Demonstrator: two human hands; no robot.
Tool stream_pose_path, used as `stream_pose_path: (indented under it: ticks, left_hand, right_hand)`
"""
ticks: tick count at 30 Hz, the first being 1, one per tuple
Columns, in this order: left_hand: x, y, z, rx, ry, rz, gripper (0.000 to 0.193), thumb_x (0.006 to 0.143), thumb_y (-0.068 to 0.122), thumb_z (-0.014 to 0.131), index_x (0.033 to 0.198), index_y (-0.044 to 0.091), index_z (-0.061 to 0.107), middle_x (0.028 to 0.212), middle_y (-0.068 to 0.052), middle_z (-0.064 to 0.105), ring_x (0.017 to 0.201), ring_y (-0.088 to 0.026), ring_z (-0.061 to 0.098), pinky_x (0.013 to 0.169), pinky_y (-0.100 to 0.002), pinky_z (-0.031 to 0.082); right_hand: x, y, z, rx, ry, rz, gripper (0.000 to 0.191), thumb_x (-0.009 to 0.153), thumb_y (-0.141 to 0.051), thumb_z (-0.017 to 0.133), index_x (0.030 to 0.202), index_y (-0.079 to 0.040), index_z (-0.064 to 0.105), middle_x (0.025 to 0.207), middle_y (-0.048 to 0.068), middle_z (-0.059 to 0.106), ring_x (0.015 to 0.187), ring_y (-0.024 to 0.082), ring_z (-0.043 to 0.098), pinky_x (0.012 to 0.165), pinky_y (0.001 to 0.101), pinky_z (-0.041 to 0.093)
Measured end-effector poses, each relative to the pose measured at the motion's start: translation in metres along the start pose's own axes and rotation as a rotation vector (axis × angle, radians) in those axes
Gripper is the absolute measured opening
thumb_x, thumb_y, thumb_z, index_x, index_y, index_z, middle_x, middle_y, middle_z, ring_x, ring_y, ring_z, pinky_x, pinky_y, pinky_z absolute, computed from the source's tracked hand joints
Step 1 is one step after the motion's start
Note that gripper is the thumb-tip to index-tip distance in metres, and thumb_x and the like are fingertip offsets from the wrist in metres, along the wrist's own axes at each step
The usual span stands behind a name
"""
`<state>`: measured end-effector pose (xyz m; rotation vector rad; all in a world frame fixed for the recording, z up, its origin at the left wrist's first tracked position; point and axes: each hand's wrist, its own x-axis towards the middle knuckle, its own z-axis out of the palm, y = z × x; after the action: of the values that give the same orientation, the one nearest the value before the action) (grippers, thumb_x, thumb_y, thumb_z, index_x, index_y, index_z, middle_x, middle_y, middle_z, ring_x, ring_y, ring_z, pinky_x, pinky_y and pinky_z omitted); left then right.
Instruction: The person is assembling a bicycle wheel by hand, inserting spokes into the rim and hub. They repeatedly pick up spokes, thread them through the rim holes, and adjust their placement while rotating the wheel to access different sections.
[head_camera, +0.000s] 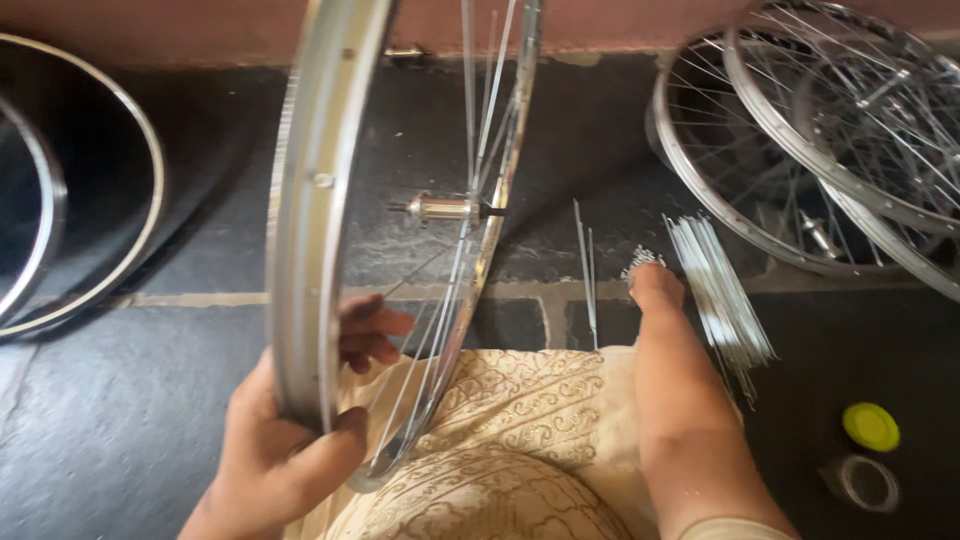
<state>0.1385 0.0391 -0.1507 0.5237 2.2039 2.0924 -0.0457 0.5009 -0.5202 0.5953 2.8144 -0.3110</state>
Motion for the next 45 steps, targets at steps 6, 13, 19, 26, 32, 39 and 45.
stream_pose_path:
  ticks: [6, 13, 19, 26, 32, 39, 45]
  left_hand:
    - [0.006, -0.012, 0.000, -0.009, -0.019, 0.072, 0.059, 0.070, -0.006, 0.058, 0.129, -0.004, 0.058, 0.117, -0.014, 0.067, 0.109, -0.020, 0.062, 0.099, -0.036, 0.051]
    - [0.021, -0.019, 0.026, -0.070, 0.041, 0.093, 0.043, 0.074, -0.003, 0.064, 0.116, 0.002, 0.059, 0.105, -0.006, 0.060, 0.098, -0.015, 0.056, 0.086, -0.032, 0.049]
    - [0.034, -0.023, 0.096, 0.007, 0.200, 0.247, 0.046, 0.081, 0.001, 0.068, 0.125, 0.005, 0.055, 0.105, -0.003, 0.056, 0.095, -0.012, 0.054, 0.083, -0.030, 0.050]
    - [0.042, -0.043, 0.067, -0.589, -0.316, 0.135, 0.032, 0.101, 0.018, 0.063, 0.125, -0.003, 0.066, 0.116, -0.007, 0.061, 0.105, -0.015, 0.057, 0.094, -0.030, 0.051]
    - [0.073, -0.063, 0.058, -0.392, -0.350, 0.043, 0.018, 0.099, 0.003, 0.063, 0.111, -0.001, 0.076, 0.109, -0.004, 0.070, 0.092, -0.013, 0.063, 0.082, -0.029, 0.053]
    - [0.106, -0.067, 0.072, 0.287, -0.204, 0.852, 0.016, 0.103, 0.015, 0.066, 0.101, 0.008, 0.081, 0.090, 0.001, 0.074, 0.098, -0.015, 0.057, 0.093, -0.035, 0.048]
    - [0.087, -0.080, 0.073, -0.396, -0.465, 0.028, 0.020, 0.101, 0.020, 0.065, 0.096, 0.004, 0.075, 0.085, 0.000, 0.069, 0.075, -0.007, 0.063, 0.068, -0.026, 0.054]
  right_hand:
    - [-0.040, -0.037, -0.040, 0.813, 0.266, -0.178, 0.023, 0.089, -0.007, 0.073, 0.112, -0.006, 0.073, 0.094, 0.013, 0.076, 0.079, 0.021, 0.072, 0.074, 0.0330, 0.057]
    - [-0.266, -0.106, -0.128, 1.453, -0.027, -0.161, 0.010, 0.095, -0.003, 0.059, 0.097, -0.001, 0.068, 0.090, 0.014, 0.074, 0.082, 0.023, 0.070, 0.082, 0.0360, 0.063]
    - [-0.372, -0.127, -0.158, 1.295, -0.224, -1.213, 0.007, 0.092, -0.001, 0.071, 0.098, -0.003, 0.069, 0.131, 0.016, 0.052, 0.118, 0.026, 0.057, 0.098, 0.0361, 0.050]
    - [-0.371, -0.127, -0.131, 1.310, -0.141, -1.206, 0.014, 0.092, -0.007, 0.080, 0.104, -0.005, 0.074, 0.100, 0.007, 0.067, 0.091, 0.017, 0.066, 0.080, 0.0316, 0.056]
    - [-0.366, -0.122, -0.126, 1.335, -0.186, -1.221, 0.012, 0.093, -0.007, 0.078, 0.105, -0.006, 0.075, 0.092, 0.007, 0.068, 0.083, 0.016, 0.065, 0.075, 0.0297, 0.054]
    - [-0.368, -0.123, -0.131, 1.277, -0.157, -1.257, 0.013, 0.093, -0.008, 0.079, 0.105, -0.006, 0.074, 0.092, 0.005, 0.066, 0.087, 0.016, 0.065, 0.078, 0.0303, 0.053]
    - [-0.376, -0.121, -0.130, 1.262, -0.124, -1.209, 0.012, 0.092, -0.007, 0.080, 0.103, -0.007, 0.074, 0.092, 0.005, 0.067, 0.084, 0.014, 0.066, 0.074, 0.0276, 0.054]
